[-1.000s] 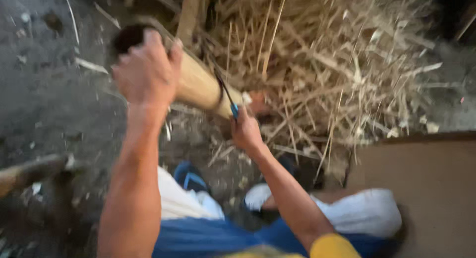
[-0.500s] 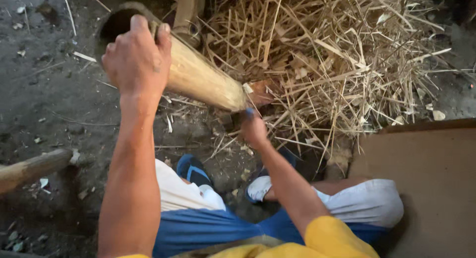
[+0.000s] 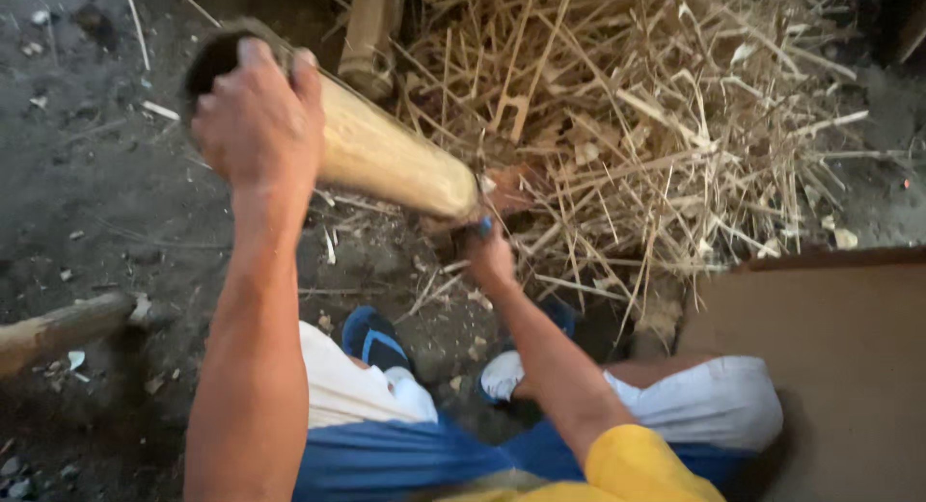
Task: The person uses a knife to split a bamboo pole into smaller strips, then gathers and stacks the processed pieces. The person then picks up two bamboo sections and begins splitting one with the knife.
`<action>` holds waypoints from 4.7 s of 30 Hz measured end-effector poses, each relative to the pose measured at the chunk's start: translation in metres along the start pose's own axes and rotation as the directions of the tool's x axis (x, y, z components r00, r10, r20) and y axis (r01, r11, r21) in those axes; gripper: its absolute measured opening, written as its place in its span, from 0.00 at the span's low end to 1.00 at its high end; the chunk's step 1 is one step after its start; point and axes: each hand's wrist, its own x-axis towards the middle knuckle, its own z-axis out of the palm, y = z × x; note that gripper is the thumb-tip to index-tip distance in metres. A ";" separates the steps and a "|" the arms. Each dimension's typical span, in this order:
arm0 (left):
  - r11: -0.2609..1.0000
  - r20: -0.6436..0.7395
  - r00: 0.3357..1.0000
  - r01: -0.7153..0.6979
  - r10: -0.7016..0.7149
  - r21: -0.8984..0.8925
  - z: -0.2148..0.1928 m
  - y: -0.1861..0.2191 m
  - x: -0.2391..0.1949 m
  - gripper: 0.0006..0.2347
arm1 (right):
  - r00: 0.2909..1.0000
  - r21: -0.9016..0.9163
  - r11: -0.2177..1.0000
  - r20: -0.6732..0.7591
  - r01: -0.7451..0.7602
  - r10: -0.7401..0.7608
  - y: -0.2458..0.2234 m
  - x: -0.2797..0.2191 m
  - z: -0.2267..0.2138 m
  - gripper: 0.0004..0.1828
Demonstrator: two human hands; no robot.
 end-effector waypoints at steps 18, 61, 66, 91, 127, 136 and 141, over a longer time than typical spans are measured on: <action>0.961 -0.051 0.975 -0.221 0.216 -0.166 0.007 -0.021 -0.004 0.15 | 0.866 -0.111 0.861 0.124 0.497 -0.484 -0.077 -0.039 -0.054 0.22; 0.933 -0.175 0.961 -0.255 0.214 -0.255 0.005 -0.022 -0.020 0.12 | 0.990 -0.361 0.926 0.123 0.111 -0.071 0.072 0.039 -0.023 0.19; 0.933 -0.180 0.952 -0.285 0.249 -0.217 0.002 -0.047 -0.025 0.15 | 0.967 -0.143 0.980 0.194 -0.141 0.168 0.100 0.047 -0.017 0.22; 0.984 0.127 0.989 -0.059 0.081 -0.170 -0.015 -0.008 -0.013 0.18 | 0.968 -0.124 0.960 0.007 0.250 -0.252 -0.007 -0.035 -0.004 0.29; 0.996 -0.196 0.978 -0.085 0.078 -0.029 0.004 0.020 0.004 0.18 | 0.950 -0.015 0.959 -0.130 0.283 -0.283 -0.020 0.010 -0.016 0.25; 0.998 -0.104 0.994 -0.027 0.021 -0.058 -0.003 0.009 -0.004 0.19 | 0.990 -0.150 0.980 0.036 -0.132 0.139 0.070 0.027 0.026 0.22; 0.998 -0.099 0.994 -0.051 0.047 -0.043 -0.004 -0.002 -0.017 0.17 | 0.998 -0.102 0.993 -0.019 -0.056 0.054 0.050 0.016 0.024 0.20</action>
